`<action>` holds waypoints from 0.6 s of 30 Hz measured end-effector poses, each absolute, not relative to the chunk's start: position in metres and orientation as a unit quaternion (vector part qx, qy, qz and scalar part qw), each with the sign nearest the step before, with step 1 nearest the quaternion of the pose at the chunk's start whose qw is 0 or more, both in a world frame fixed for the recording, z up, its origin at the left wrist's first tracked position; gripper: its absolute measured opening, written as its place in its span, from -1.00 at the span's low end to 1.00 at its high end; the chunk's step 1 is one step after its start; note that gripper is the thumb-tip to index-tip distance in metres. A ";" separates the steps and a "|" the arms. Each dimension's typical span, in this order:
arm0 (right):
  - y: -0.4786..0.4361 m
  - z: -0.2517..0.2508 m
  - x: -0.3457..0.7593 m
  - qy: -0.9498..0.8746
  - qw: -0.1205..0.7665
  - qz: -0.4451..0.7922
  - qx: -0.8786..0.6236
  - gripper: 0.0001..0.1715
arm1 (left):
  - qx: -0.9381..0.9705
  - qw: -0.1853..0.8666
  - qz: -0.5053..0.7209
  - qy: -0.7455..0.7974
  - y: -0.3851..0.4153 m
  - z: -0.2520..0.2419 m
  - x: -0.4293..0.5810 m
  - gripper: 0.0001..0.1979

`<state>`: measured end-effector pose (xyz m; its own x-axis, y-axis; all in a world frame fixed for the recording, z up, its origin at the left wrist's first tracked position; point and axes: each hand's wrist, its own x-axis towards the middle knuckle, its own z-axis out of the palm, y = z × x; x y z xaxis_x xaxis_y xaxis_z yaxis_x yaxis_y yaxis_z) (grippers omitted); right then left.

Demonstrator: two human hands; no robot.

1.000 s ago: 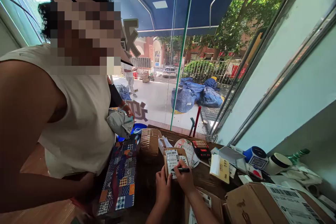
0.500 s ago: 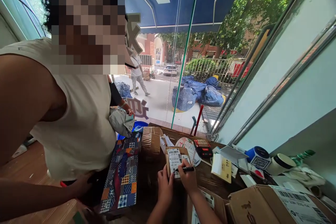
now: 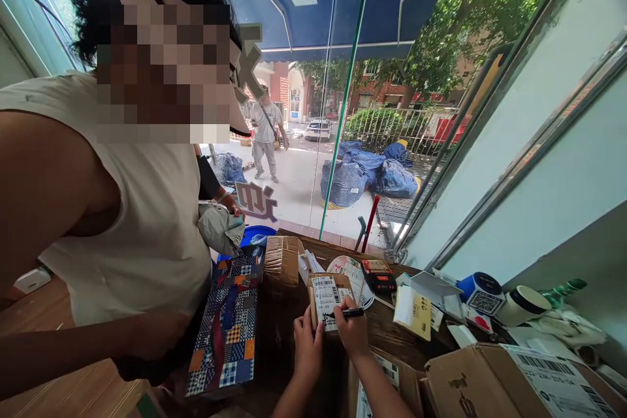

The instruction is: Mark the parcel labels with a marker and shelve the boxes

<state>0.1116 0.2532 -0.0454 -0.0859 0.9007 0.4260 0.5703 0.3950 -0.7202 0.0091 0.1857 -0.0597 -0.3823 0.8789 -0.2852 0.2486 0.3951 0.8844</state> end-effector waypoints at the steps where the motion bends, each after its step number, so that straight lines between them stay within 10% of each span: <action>1: 0.253 -0.045 0.112 -0.711 0.438 0.189 -0.517 -0.52 | 0.384 0.401 0.393 0.733 0.186 -0.059 0.009 -0.46; 18: 0.232 -0.022 0.120 -0.630 0.523 0.209 -0.536 -0.50 | 0.386 0.356 0.410 0.746 0.195 -0.052 0.002 -0.54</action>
